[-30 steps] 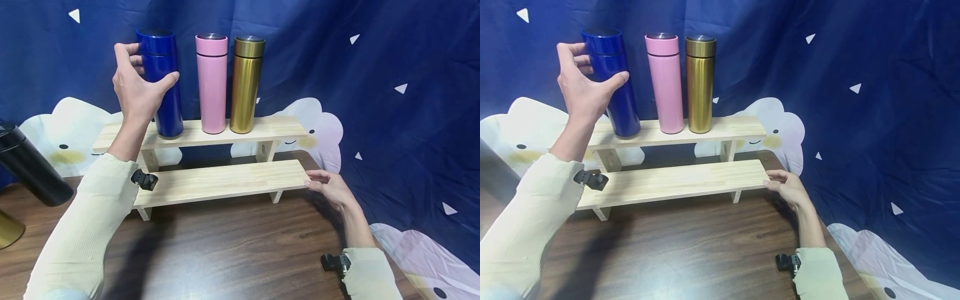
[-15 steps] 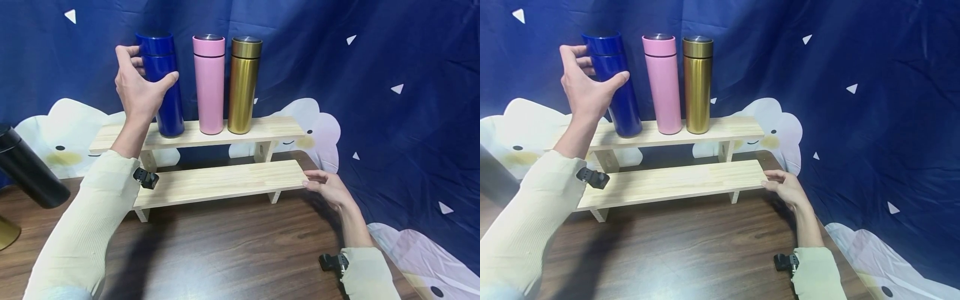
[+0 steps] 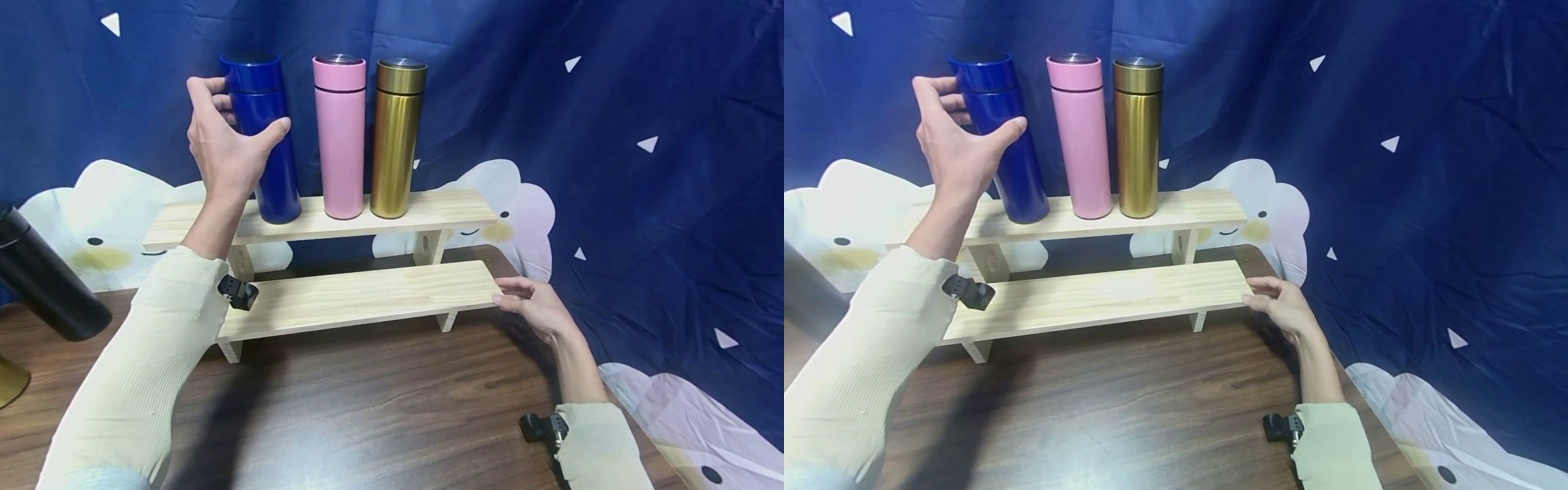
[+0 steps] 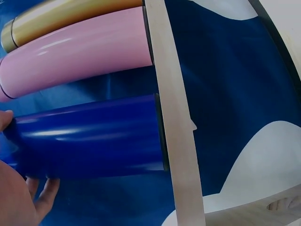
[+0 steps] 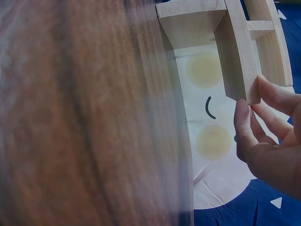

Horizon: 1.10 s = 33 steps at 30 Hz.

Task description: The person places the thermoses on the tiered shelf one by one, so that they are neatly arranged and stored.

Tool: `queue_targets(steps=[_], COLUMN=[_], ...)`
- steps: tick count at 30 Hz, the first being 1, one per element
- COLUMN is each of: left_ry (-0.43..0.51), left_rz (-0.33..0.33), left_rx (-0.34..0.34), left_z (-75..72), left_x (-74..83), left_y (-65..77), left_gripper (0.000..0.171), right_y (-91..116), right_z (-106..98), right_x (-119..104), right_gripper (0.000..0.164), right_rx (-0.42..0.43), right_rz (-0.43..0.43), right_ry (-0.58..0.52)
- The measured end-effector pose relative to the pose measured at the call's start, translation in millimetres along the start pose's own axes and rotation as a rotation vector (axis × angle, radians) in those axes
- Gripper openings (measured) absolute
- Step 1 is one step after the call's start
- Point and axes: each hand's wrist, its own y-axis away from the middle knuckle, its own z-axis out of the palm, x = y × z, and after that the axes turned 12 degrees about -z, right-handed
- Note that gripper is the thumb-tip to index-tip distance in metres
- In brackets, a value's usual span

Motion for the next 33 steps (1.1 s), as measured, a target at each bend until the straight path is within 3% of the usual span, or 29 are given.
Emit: queue_targets(steps=[23, 33], left_ry=[-0.051, -0.080], left_rz=[0.018, 0.041], left_rx=[-0.095, -0.113], left_z=[-2.7, -4.1], left_x=[-14.2, -16.2], left_y=[-0.6, 6.7], left_gripper=[0.085, 0.087], right_y=[-2, 1], right_z=[3, 0], right_x=[-2, -3], right_gripper=[0.051, 0.054], right_rx=[-0.008, -0.025], right_rz=[-0.003, 0.000], right_ry=[0.005, -0.013])
